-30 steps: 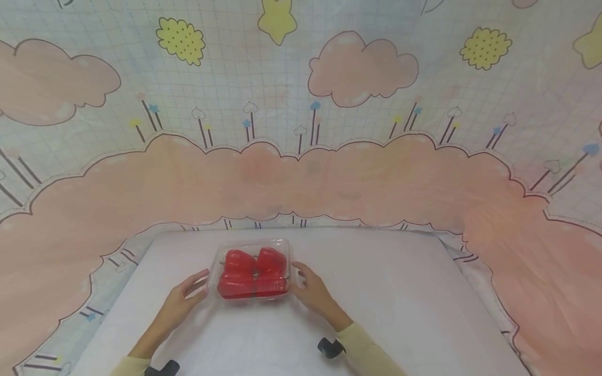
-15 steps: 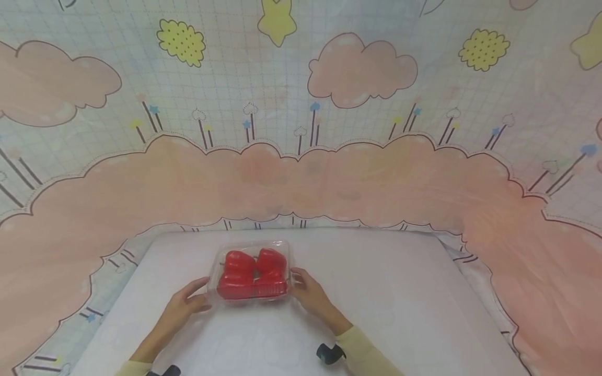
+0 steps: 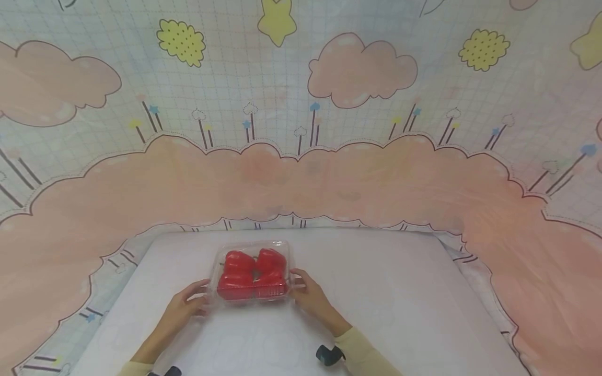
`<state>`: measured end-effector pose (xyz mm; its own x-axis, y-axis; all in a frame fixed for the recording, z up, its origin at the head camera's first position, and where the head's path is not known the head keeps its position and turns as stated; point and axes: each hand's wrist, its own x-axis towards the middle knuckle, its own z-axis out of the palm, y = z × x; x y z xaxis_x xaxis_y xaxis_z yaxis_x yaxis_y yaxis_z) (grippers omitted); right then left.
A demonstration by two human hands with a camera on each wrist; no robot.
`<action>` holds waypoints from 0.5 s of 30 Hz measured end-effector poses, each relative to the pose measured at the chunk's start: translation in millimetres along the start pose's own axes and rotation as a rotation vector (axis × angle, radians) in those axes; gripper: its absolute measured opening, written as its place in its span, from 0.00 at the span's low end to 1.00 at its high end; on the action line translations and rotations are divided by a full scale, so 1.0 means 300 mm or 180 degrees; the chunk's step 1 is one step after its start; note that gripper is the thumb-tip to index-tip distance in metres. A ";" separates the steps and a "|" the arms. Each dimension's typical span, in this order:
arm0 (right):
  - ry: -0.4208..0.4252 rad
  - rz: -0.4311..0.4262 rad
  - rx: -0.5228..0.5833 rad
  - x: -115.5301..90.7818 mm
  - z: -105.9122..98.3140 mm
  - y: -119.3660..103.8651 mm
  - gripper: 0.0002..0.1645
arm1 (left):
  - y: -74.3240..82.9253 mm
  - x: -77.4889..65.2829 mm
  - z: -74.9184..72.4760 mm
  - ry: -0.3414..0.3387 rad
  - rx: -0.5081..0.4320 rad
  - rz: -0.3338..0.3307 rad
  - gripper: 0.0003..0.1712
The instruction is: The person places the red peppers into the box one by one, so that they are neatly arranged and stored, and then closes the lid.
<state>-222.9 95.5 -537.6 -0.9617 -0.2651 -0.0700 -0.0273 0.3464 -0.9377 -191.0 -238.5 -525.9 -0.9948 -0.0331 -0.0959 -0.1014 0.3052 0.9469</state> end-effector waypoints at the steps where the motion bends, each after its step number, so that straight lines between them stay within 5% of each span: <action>1: 0.0009 0.0008 -0.0016 0.000 0.000 -0.001 0.33 | 0.000 0.001 0.001 0.0003 0.0008 -0.0012 0.27; 15: -0.0208 0.0084 0.0230 0.005 -0.006 -0.001 0.32 | 0.003 0.004 -0.002 -0.0163 -0.0101 -0.0048 0.29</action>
<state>-224.7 96.8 -536.9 -0.9419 -0.3157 -0.1148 0.0199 0.2887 -0.9572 -192.2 -238.8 -524.9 -0.9921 0.0115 -0.1250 -0.1171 0.2748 0.9543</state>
